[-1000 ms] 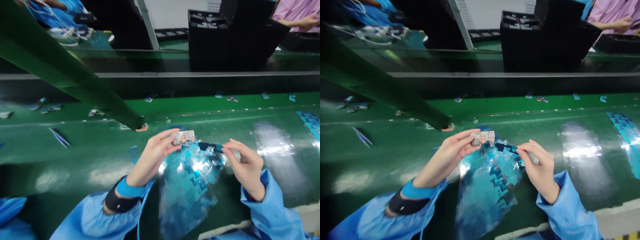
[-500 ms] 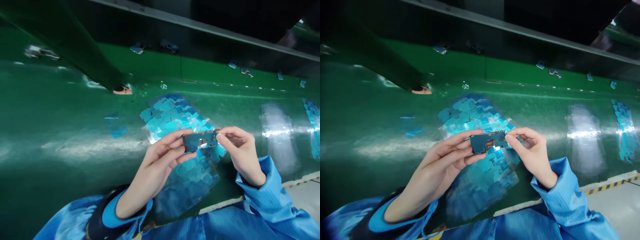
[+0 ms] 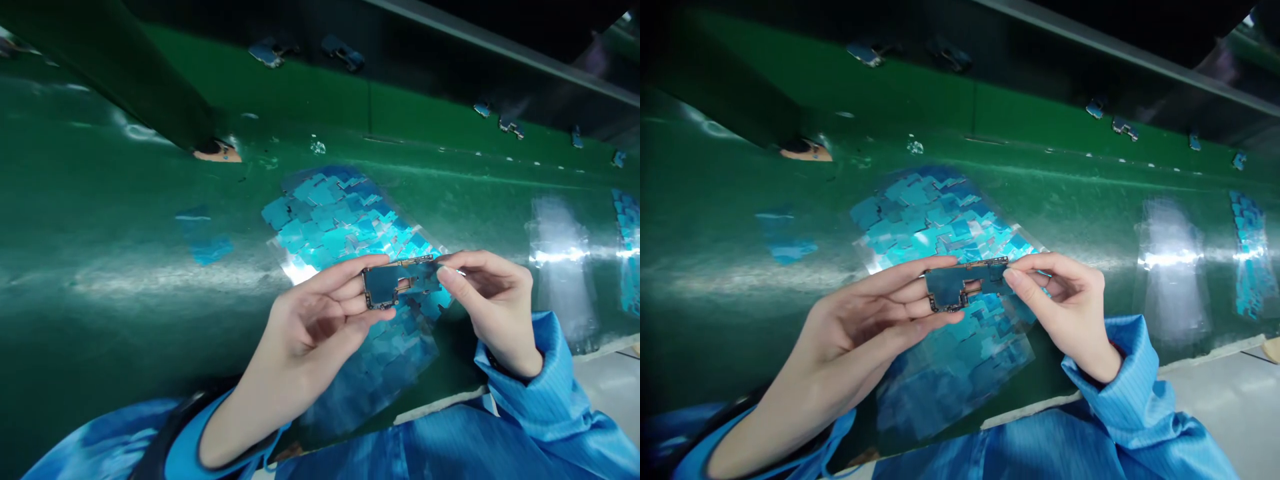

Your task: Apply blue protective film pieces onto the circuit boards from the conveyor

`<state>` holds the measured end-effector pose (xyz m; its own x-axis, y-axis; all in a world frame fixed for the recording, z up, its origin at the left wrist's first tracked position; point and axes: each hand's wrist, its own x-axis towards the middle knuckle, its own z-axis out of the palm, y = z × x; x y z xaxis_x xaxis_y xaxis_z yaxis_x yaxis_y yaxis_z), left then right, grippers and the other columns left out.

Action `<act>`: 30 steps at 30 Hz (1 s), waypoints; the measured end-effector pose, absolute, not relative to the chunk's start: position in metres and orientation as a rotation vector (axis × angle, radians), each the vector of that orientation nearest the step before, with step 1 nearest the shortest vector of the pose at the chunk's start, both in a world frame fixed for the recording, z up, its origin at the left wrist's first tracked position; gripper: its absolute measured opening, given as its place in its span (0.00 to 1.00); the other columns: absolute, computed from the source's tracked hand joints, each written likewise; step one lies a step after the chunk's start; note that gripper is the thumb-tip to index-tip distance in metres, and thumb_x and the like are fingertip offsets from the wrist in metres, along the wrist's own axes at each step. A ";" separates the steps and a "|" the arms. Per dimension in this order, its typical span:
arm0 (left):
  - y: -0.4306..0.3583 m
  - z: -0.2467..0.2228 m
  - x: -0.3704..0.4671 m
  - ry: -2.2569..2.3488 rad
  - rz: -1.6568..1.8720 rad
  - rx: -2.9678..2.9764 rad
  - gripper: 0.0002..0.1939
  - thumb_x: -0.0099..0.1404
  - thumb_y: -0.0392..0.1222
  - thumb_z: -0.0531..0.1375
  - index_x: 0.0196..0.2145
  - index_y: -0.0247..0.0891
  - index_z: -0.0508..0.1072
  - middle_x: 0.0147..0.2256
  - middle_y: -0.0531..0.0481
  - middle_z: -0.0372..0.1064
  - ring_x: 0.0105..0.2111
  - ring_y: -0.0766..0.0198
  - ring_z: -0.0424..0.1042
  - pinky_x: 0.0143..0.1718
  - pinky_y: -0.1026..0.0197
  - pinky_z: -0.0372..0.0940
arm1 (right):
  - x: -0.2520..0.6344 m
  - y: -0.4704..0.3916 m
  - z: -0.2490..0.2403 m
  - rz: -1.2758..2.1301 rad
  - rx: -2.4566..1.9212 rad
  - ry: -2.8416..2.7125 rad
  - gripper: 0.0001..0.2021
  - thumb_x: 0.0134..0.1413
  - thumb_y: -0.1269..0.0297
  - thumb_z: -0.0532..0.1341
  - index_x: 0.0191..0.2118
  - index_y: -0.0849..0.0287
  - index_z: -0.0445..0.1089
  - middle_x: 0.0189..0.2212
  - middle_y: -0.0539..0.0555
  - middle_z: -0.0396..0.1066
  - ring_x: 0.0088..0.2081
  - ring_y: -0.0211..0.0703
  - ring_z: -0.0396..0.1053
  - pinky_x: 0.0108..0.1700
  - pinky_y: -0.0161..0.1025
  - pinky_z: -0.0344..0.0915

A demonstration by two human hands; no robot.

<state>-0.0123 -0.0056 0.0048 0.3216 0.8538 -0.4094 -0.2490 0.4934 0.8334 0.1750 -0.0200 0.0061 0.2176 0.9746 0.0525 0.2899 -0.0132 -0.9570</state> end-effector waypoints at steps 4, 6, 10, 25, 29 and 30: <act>-0.006 0.007 -0.009 0.995 0.852 0.743 0.18 0.54 0.32 0.64 0.43 0.45 0.79 0.35 0.52 0.80 0.33 0.57 0.80 0.40 0.57 0.75 | 0.176 -0.020 0.007 0.881 -1.498 -1.255 0.03 0.48 0.70 0.68 0.29 0.55 0.76 0.25 0.47 0.77 0.27 0.37 0.75 0.29 0.32 0.76; -0.007 0.007 -0.009 1.007 0.856 0.754 0.18 0.54 0.32 0.65 0.43 0.46 0.79 0.35 0.52 0.80 0.31 0.57 0.80 0.39 0.56 0.75 | 0.176 -0.020 0.008 0.879 -1.503 -1.262 0.03 0.48 0.70 0.68 0.29 0.55 0.76 0.25 0.47 0.77 0.26 0.37 0.75 0.29 0.33 0.76; -0.007 0.008 -0.007 1.023 0.858 0.753 0.18 0.53 0.33 0.66 0.41 0.48 0.79 0.32 0.55 0.80 0.29 0.58 0.79 0.39 0.58 0.76 | 0.175 -0.019 0.009 0.879 -1.501 -1.266 0.04 0.47 0.72 0.68 0.29 0.55 0.76 0.25 0.47 0.77 0.27 0.36 0.75 0.31 0.32 0.76; -0.008 0.010 -0.006 1.053 0.837 0.716 0.17 0.53 0.33 0.66 0.40 0.50 0.79 0.31 0.55 0.80 0.35 0.55 0.80 0.39 0.59 0.75 | 0.173 -0.019 0.010 0.845 -1.529 -1.282 0.03 0.48 0.70 0.68 0.29 0.55 0.76 0.25 0.47 0.77 0.27 0.37 0.75 0.29 0.32 0.76; -0.009 0.010 -0.006 1.048 0.847 0.720 0.18 0.53 0.33 0.66 0.40 0.51 0.80 0.31 0.57 0.80 0.32 0.58 0.80 0.38 0.62 0.75 | 0.174 -0.019 0.010 0.857 -1.517 -1.284 0.04 0.48 0.72 0.68 0.29 0.55 0.76 0.25 0.46 0.77 0.27 0.35 0.75 0.29 0.30 0.76; -0.009 0.009 -0.006 1.044 0.849 0.721 0.18 0.53 0.33 0.66 0.41 0.51 0.80 0.32 0.57 0.80 0.32 0.59 0.80 0.38 0.62 0.75 | 0.174 -0.019 0.010 0.858 -1.514 -1.284 0.04 0.48 0.72 0.68 0.29 0.54 0.76 0.26 0.46 0.77 0.27 0.35 0.75 0.30 0.30 0.76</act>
<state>-0.0064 -0.0086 0.0092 0.2576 0.8643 -0.4320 -0.2465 0.4911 0.8355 0.1740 -0.0191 0.0103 0.2057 0.9768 0.0598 0.3185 -0.0091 -0.9479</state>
